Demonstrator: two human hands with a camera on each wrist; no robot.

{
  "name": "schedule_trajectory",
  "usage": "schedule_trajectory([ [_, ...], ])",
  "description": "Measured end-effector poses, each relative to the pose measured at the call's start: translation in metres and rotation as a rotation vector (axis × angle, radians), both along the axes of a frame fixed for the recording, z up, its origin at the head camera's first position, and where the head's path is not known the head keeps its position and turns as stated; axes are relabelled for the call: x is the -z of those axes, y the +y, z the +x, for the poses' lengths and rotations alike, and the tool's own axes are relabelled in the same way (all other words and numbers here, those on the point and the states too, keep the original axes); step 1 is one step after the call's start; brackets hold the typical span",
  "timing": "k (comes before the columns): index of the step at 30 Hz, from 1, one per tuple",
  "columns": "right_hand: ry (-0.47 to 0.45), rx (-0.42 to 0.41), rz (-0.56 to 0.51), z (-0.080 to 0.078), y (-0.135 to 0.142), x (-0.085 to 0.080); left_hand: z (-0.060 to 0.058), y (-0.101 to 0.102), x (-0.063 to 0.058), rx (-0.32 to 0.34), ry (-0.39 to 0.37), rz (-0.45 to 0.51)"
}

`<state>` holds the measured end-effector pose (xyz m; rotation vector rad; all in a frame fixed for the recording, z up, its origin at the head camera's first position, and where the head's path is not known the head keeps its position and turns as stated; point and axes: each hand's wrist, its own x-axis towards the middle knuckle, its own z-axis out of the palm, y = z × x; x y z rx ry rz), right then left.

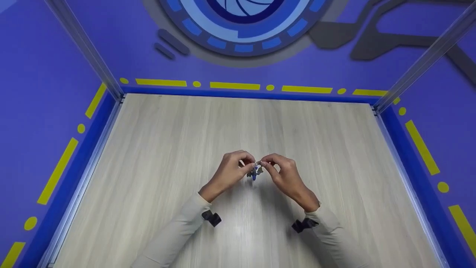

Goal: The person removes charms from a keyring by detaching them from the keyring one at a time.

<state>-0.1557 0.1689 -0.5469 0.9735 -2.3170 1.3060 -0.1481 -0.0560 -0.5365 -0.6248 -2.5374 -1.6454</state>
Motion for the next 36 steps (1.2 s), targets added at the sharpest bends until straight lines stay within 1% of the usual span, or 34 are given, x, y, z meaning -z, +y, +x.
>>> schedule_trajectory([
  [3, 0.018, -0.008, 0.004, -0.001, 0.0013, -0.0024, -0.0004, -0.0003, -0.0027, 0.009, 0.017, -0.018],
  [9, 0.032, -0.011, -0.019, -0.0027, 0.0026, -0.0052, -0.0002, 0.0006, -0.0031, -0.015, 0.023, 0.036],
  [14, -0.002, -0.028, -0.041, -0.0032, 0.0045, -0.0068, 0.0002, -0.0014, -0.0037, -0.012, -0.005, 0.068],
  [18, -0.028, -0.014, -0.024, -0.0021, 0.0053, -0.008, 0.0006, -0.0018, -0.0032, -0.025, -0.03, 0.082],
  [23, -0.057, -0.007, -0.02, -0.0011, 0.0057, -0.0068, 0.0013, -0.0032, -0.0014, -0.036, -0.037, 0.09],
  [29, -0.1, -0.011, -0.059, -0.0004, 0.0052, -0.0054, 0.0025, -0.0057, -0.0009, -0.024, -0.066, 0.137],
  [33, -0.137, 0.007, -0.074, 0.0007, 0.005, -0.0062, 0.0029, -0.0058, -0.001, -0.019, -0.093, 0.137],
  [36, -0.136, 0.014, -0.064, 0.0014, 0.005, -0.0069, 0.0031, -0.0051, -0.002, -0.008, -0.113, 0.124],
])
